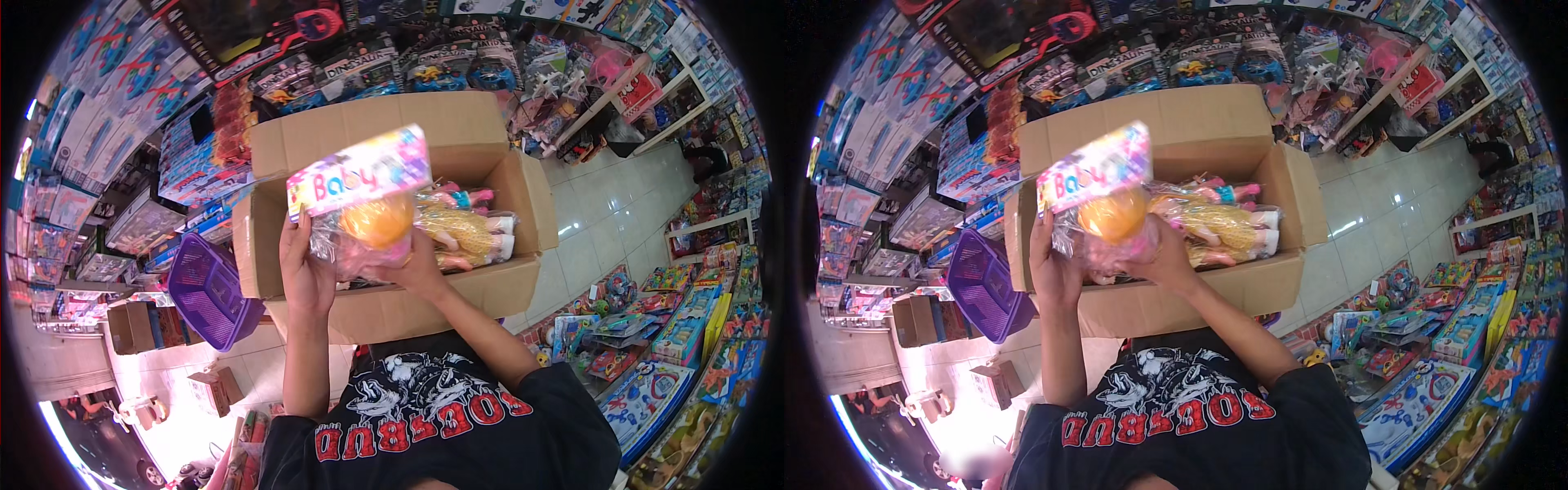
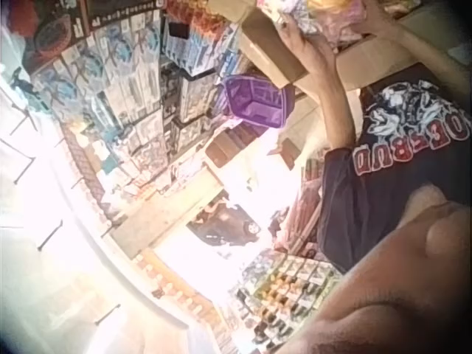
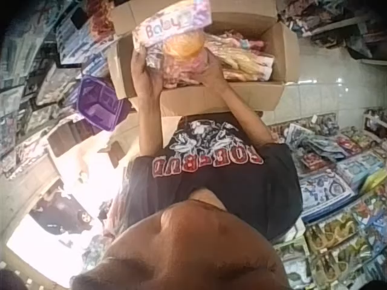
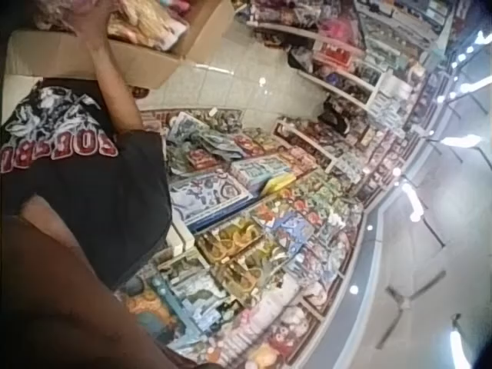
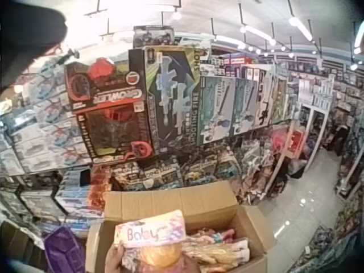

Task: Unpacking dolls from a cardboard box and placing them into a purple plastic basket.

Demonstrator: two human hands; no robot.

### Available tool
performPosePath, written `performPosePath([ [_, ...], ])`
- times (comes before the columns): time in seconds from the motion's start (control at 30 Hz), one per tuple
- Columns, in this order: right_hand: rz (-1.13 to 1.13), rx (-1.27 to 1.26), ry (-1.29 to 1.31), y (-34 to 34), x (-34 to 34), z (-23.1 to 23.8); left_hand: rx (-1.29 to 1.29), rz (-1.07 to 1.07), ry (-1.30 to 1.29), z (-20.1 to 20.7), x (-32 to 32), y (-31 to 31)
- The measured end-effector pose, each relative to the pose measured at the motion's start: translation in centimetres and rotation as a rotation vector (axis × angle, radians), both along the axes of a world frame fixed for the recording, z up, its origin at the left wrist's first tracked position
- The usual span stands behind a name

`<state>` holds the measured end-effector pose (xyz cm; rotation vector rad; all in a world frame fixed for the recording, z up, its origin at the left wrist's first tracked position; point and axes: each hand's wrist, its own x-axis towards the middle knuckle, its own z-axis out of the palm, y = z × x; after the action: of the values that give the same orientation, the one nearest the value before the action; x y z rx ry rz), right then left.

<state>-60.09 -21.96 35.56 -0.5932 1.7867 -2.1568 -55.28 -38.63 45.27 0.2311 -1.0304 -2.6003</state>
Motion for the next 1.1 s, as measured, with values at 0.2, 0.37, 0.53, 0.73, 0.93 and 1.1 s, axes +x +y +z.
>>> performPosePath([
  [0.2, -0.388, 0.342, 0.571, -0.3, 0.4, 6.1, -0.133, 0.032, -0.083, -4.7, 3.2, -9.8],
  [0.37, -0.431, 0.965, 0.988, -2.2, 4.0, 8.8, -0.383, -0.018, -0.403, -9.1, 7.5, -13.3],
  [0.53, -0.483, 1.144, 1.094, -5.5, 8.0, 4.6, -0.169, -0.488, -0.122, -10.4, 9.5, -14.7],
  [0.73, -0.505, 1.023, 1.173, -9.3, 13.2, 1.6, -0.113, -0.206, -0.245, -11.5, 11.0, -15.4],
  [0.93, -0.437, 0.817, 1.105, -8.1, 14.8, 2.3, 0.068, -0.167, -0.244, -10.5, 13.3, -16.1],
  [1.1, -0.335, 0.774, 0.998, -5.6, 14.5, 3.1, -0.113, -0.093, -0.319, -10.1, 16.8, -14.6],
])
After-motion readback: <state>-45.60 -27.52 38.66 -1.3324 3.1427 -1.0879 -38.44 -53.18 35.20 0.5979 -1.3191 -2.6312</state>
